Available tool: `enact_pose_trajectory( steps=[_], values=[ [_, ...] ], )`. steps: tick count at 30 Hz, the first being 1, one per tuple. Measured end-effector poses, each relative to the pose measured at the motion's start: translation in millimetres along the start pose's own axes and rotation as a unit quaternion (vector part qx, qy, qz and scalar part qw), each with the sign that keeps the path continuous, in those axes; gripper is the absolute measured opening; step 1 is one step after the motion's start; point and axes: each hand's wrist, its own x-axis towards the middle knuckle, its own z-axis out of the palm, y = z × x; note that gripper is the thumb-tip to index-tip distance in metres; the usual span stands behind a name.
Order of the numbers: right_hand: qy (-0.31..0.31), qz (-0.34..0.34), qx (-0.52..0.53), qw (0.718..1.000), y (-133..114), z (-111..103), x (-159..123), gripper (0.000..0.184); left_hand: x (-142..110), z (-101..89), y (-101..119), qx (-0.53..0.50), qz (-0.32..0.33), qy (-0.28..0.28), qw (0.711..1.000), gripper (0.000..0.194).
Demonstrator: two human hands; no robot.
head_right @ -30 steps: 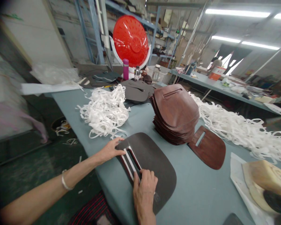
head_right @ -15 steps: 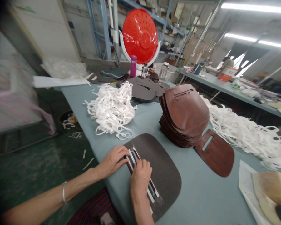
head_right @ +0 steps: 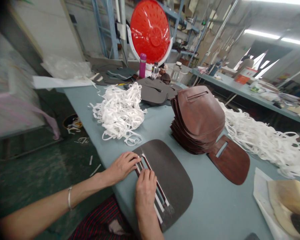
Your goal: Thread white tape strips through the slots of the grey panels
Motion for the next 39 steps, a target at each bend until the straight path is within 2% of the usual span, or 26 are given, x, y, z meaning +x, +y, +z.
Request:
enact_pose_trajectory(
  steps=[6, 8, 10, 13, 16, 20, 22, 26, 29, 32, 39],
  values=[
    [0.002, -0.045, -0.004, 0.999, 47.0, -29.0, -91.2, 0.037, -1.9, 2.9, 0.4, 0.017, 0.004, -0.006, 1.000, 0.030],
    [-0.013, -0.043, 0.011, 0.999, 55.1, -39.5, -108.6, 0.037, -2.4, 4.6, 0.4, 0.022, 0.004, -0.009, 1.000, 0.031],
    [-0.023, -0.028, 0.030, 0.999, 57.4, -45.8, -112.7, 0.035, -2.8, 6.7, 0.0, 0.020, 0.003, -0.003, 1.000, 0.031],
    [-0.033, 0.025, 0.059, 0.997, 54.4, -45.8, -97.6, 0.025, -3.3, 8.6, -1.1, 0.007, 0.006, 0.007, 1.000, 0.031],
    [-0.036, 0.061, 0.082, 0.994, 44.0, -36.7, -64.4, 0.023, -4.0, 8.3, -1.9, 0.007, 0.005, 0.009, 1.000, 0.031],
    [-0.036, 0.048, 0.082, 0.995, 15.8, -17.2, -11.4, 0.039, -4.7, 5.0, -0.9, 0.033, 0.018, 0.002, 0.999, 0.031],
    [-0.044, 0.039, 0.068, 0.996, 0.1, -8.7, 7.6, 0.038, -4.7, 3.6, -0.1, 0.028, 0.044, -0.011, 0.999, 0.030],
    [-0.047, 0.033, 0.005, 0.998, -18.3, -1.8, 14.5, 0.032, -4.8, 4.4, 0.4, 0.016, 0.079, -0.035, 0.996, 0.029],
    [-0.053, 0.030, -0.029, 0.998, -17.3, -5.7, -2.7, 0.033, -5.6, 6.9, 1.3, 0.033, 0.077, -0.031, 0.996, 0.031],
    [-0.054, 0.037, -0.041, 0.997, -5.9, -14.0, -32.7, 0.034, -6.1, 8.4, 3.4, 0.037, 0.082, -0.026, 0.996, 0.033],
    [0.010, 0.037, -0.004, 0.999, 35.3, -36.5, -116.4, 0.035, -5.9, 12.6, -1.4, 0.040, 0.098, -0.021, 0.994, 0.034]
  ],
)
